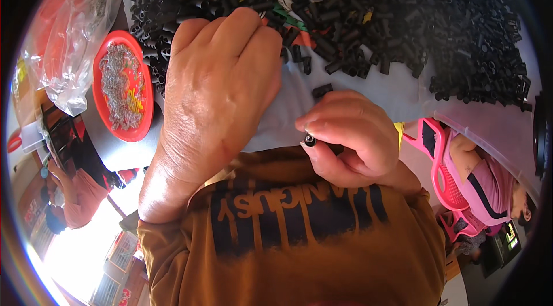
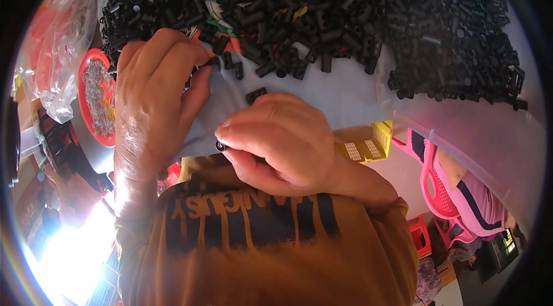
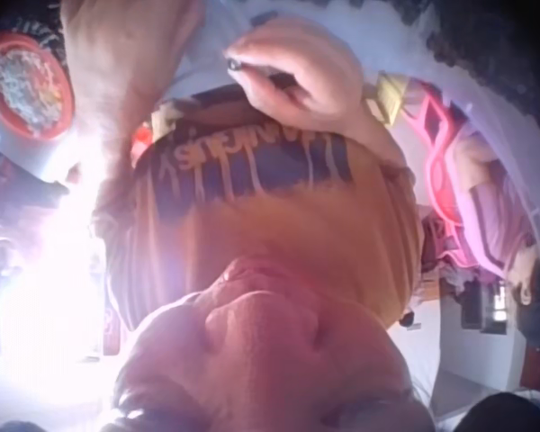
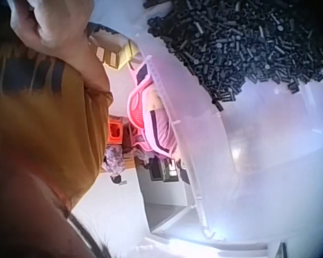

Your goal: Manual assembly of small metal pins into plastic cylindrical housings at a workbench.

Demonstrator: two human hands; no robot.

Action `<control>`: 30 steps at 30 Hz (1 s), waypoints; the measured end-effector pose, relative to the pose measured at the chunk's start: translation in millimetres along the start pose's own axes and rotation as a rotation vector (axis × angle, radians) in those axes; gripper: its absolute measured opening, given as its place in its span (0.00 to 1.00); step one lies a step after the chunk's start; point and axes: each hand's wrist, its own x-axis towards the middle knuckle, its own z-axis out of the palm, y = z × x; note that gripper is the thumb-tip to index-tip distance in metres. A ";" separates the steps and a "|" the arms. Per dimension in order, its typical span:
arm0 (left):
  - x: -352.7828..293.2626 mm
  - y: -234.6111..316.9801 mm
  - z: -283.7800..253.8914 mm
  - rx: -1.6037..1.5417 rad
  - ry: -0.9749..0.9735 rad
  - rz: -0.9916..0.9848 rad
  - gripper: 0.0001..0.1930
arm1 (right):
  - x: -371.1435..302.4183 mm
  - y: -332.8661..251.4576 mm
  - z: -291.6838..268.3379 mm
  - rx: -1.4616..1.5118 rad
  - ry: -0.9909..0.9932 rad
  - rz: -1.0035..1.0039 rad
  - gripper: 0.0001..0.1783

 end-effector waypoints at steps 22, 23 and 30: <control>-55.0 9.3 -20.1 -1.406 0.212 -0.374 0.10 | 17.4 -25.0 15.5 0.374 -0.029 0.306 0.13; -56.7 1.2 -18.9 -1.288 0.173 -0.231 0.09 | 17.9 -25.4 17.2 0.379 -0.031 0.297 0.13; -59.7 -7.7 -24.1 -1.146 0.143 -0.146 0.12 | 22.3 -30.6 20.6 0.421 -0.078 0.379 0.10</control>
